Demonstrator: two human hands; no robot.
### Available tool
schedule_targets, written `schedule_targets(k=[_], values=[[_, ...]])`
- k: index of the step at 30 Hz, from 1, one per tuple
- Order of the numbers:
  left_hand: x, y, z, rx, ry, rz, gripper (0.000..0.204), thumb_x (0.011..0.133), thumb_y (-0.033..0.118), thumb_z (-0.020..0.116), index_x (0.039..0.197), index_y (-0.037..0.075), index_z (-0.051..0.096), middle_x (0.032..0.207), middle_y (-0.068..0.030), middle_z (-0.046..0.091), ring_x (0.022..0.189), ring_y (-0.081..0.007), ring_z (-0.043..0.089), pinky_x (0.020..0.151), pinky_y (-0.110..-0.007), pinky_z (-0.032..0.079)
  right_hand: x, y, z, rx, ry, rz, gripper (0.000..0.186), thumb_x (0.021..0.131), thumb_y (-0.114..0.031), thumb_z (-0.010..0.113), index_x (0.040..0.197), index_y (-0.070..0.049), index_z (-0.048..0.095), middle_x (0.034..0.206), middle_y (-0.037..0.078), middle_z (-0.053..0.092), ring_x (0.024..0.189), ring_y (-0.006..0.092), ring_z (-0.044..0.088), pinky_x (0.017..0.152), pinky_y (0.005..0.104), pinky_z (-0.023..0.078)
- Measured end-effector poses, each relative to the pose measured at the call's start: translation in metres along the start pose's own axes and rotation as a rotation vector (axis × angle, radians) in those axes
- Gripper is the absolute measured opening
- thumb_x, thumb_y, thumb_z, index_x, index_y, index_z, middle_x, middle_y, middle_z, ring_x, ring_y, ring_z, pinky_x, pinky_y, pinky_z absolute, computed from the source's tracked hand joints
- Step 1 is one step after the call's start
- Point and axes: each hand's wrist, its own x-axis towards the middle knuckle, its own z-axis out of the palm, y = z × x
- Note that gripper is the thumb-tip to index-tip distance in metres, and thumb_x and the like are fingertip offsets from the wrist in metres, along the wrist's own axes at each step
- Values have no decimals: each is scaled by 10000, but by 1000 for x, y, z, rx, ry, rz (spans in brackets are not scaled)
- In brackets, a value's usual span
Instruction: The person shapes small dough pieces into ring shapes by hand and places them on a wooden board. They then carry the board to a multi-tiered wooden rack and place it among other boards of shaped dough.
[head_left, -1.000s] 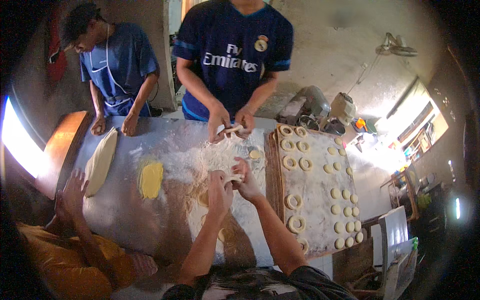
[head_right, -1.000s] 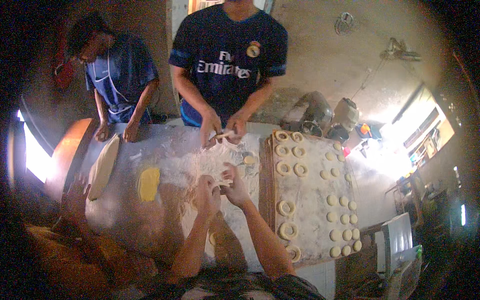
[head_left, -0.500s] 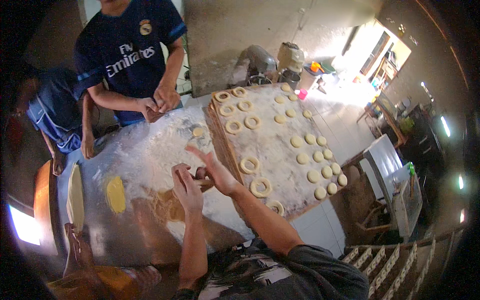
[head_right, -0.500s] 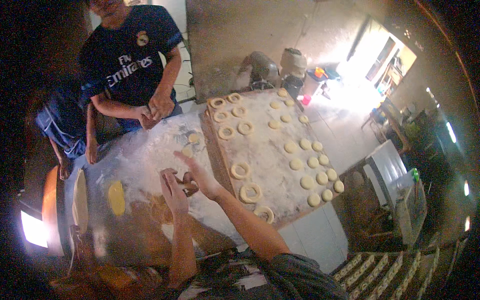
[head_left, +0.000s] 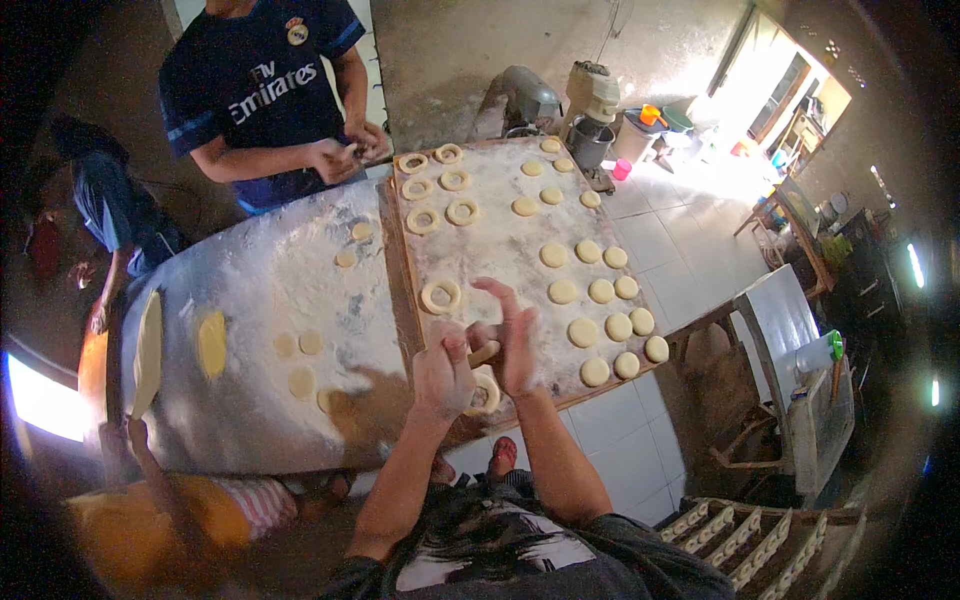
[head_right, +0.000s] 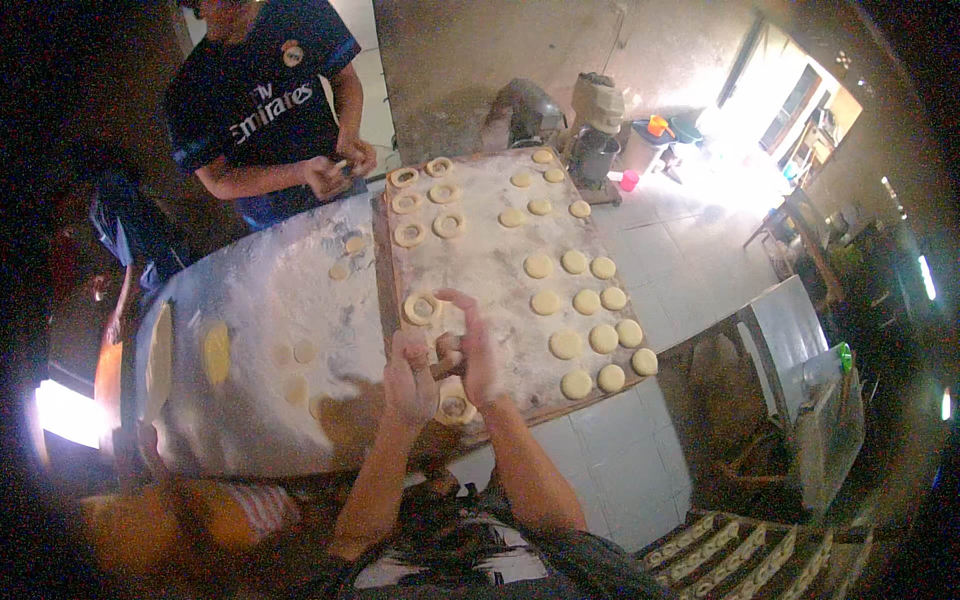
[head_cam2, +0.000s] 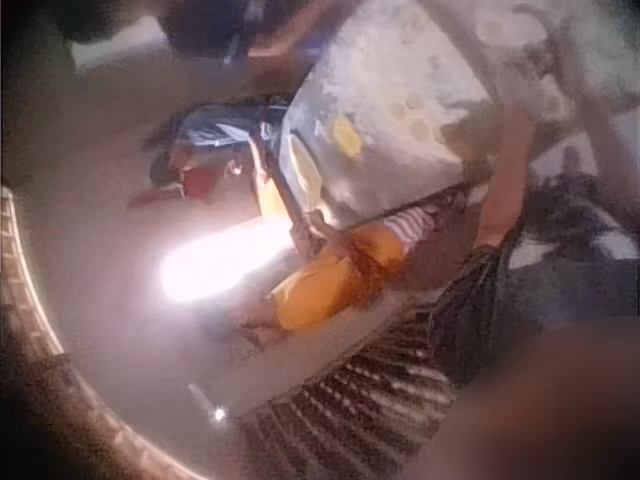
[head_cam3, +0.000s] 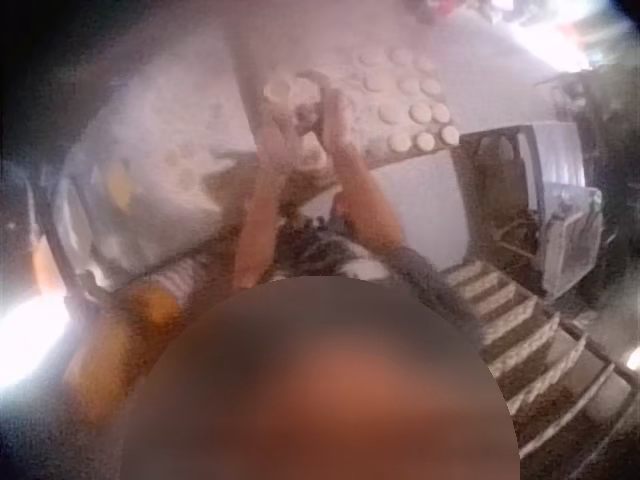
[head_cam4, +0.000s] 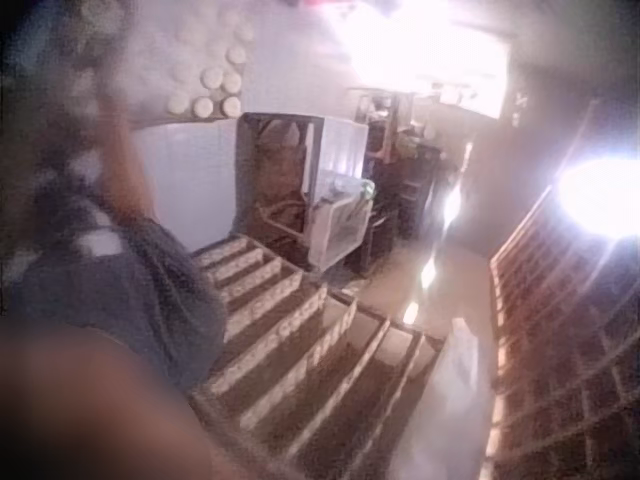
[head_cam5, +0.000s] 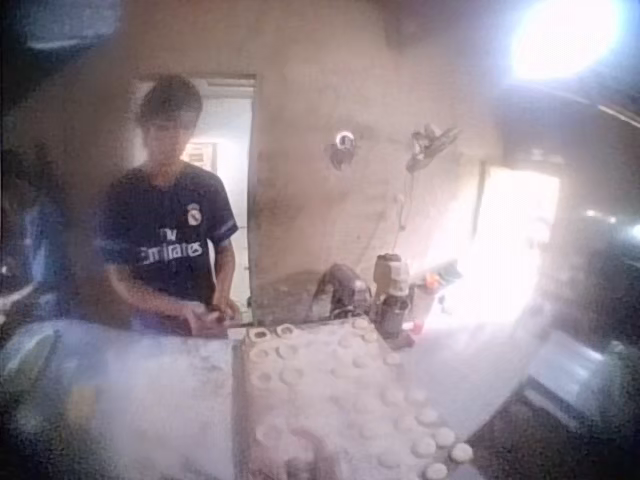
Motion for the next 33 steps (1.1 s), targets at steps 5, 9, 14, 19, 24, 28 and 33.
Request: schedule_targets(k=[5,9,14,19,24,28,33], values=[[-5,40,29,209,-42,100,103,1005,187,486,995,87,467,726,-198,592,698,-468,616,583,-487,474,-20,-23,-30,-164,-17,23,738,981,-657,351,1469,-106,303,623,-18,433,571,93,426,564,231,367],[-17,49,52,150,-91,102,97,975,162,527,1003,80,484,721,-177,604,681,-398,631,589,-440,482,-40,-29,-37,-546,102,-130,656,985,-586,395,1426,-105,336,679,35,500,582,116,477,549,254,423],[-24,73,73,107,-168,-82,90,983,143,493,972,54,491,674,-142,571,618,-293,607,598,-403,468,-48,-45,-58,12,118,-87,754,982,-638,328,1486,-81,265,881,56,615,628,150,533,550,285,451],[-21,84,81,88,-167,-99,336,1000,302,505,1205,50,417,907,-308,617,827,-495,631,690,-532,483,-59,-38,-73,-32,110,-20,784,990,-669,264,1538,-113,196,1194,170,577,903,234,637,775,357,524],[-6,29,83,637,-162,-110,636,982,364,510,1473,78,225,1215,-394,485,1058,-576,530,914,-592,436,-34,-22,-103,-1069,275,8,830,952,-428,548,1506,46,151,1089,309,609,921,412,646,862,467,495],[-16,42,61,882,-432,-208,783,874,328,665,1503,120,246,1321,-309,452,1221,-486,458,1018,-604,356,-58,-27,-110,-1136,48,141,881,838,-192,695,1529,-24,175,1137,252,575,953,391,623,899,493,473],[-31,34,54,938,-605,-139,868,714,215,803,1459,141,364,1250,-212,485,1246,-415,442,1052,-552,322,-62,-19,-103,-1615,-73,78,917,752,-111,715,1527,-74,225,1038,213,580,965,399,573,900,477,468]])
